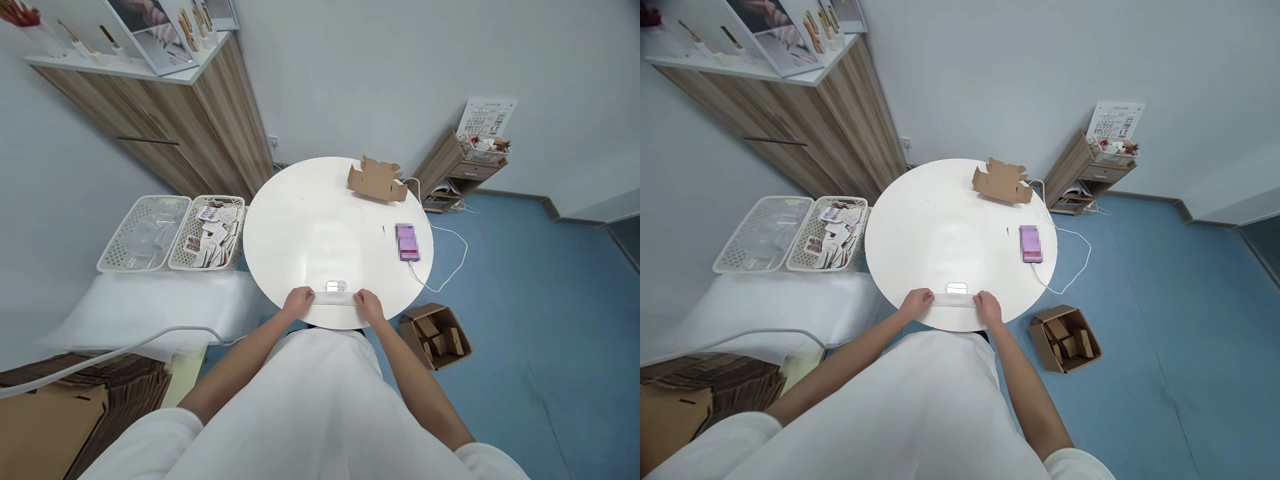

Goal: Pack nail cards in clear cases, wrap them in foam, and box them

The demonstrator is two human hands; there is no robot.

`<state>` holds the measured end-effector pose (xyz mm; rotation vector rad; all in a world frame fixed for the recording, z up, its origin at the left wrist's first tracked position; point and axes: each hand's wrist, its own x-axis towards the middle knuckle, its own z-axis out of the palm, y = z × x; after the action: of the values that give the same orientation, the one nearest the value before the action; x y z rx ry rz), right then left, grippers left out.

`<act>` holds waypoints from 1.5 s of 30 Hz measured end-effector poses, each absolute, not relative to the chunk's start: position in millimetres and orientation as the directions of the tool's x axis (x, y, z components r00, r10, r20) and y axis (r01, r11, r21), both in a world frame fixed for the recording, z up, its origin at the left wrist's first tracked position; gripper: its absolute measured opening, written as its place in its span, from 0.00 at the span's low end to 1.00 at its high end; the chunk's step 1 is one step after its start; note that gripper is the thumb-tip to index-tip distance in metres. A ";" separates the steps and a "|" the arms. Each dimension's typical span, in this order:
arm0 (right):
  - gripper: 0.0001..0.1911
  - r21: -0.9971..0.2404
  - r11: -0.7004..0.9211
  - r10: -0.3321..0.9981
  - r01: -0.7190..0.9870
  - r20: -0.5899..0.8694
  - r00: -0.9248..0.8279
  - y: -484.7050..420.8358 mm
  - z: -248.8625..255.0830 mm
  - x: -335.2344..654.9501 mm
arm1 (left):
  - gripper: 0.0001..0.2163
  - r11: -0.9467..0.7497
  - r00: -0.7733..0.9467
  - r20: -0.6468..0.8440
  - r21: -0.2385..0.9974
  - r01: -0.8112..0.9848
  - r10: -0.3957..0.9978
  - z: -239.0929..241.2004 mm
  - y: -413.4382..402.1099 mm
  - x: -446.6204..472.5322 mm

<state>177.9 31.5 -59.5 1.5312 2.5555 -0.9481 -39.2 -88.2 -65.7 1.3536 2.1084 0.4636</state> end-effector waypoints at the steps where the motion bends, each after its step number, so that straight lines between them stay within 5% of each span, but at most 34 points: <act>1: 0.13 -0.457 0.329 0.807 0.827 -0.318 -0.497 32.3 -60.8 174.4 | 0.09 0.447 -0.339 -0.292 0.547 0.708 0.894 -66.2 -85.5 -37.5; 9: 0.09 -0.196 0.416 0.864 0.888 -0.219 -0.453 21.1 -70.1 156.6 | 0.09 0.379 -0.349 -0.152 0.264 0.887 0.925 -57.1 -74.7 -23.7; 12: 0.08 -0.158 0.506 0.854 0.848 -0.044 -0.518 16.9 -72.6 153.4 | 0.18 0.182 -0.185 -0.004 0.196 0.964 0.983 -51.1 -73.4 -19.4; 15: 0.12 -0.123 0.699 0.712 0.705 0.022 -0.702 15.6 -73.5 151.1 | 0.17 -0.068 0.068 0.007 0.161 0.985 0.998 -49.5 -71.4 -16.6; 23: 0.11 -0.160 0.866 0.478 0.474 -0.020 -0.878 18.8 -64.5 157.5 | 0.16 -0.167 0.194 -0.081 0.260 0.951 0.978 -51.4 -74.9 -21.9; 33: 0.15 -0.204 0.862 0.449 0.465 -0.123 -0.885 17.9 -64.2 148.6 | 0.15 -0.191 0.218 -0.083 0.251 0.949 0.973 -51.5 -63.3 -12.2; 45: 0.13 -0.409 0.787 0.407 0.462 -0.220 -0.887 33.8 -36.3 155.6 | 0.07 -0.085 0.207 -0.208 0.480 0.873 0.956 -26.2 -49.4 -21.1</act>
<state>155.6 33.8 -36.3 0.6973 2.8554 -0.7009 -21.1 -49.4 -26.2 1.9828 1.6913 0.2157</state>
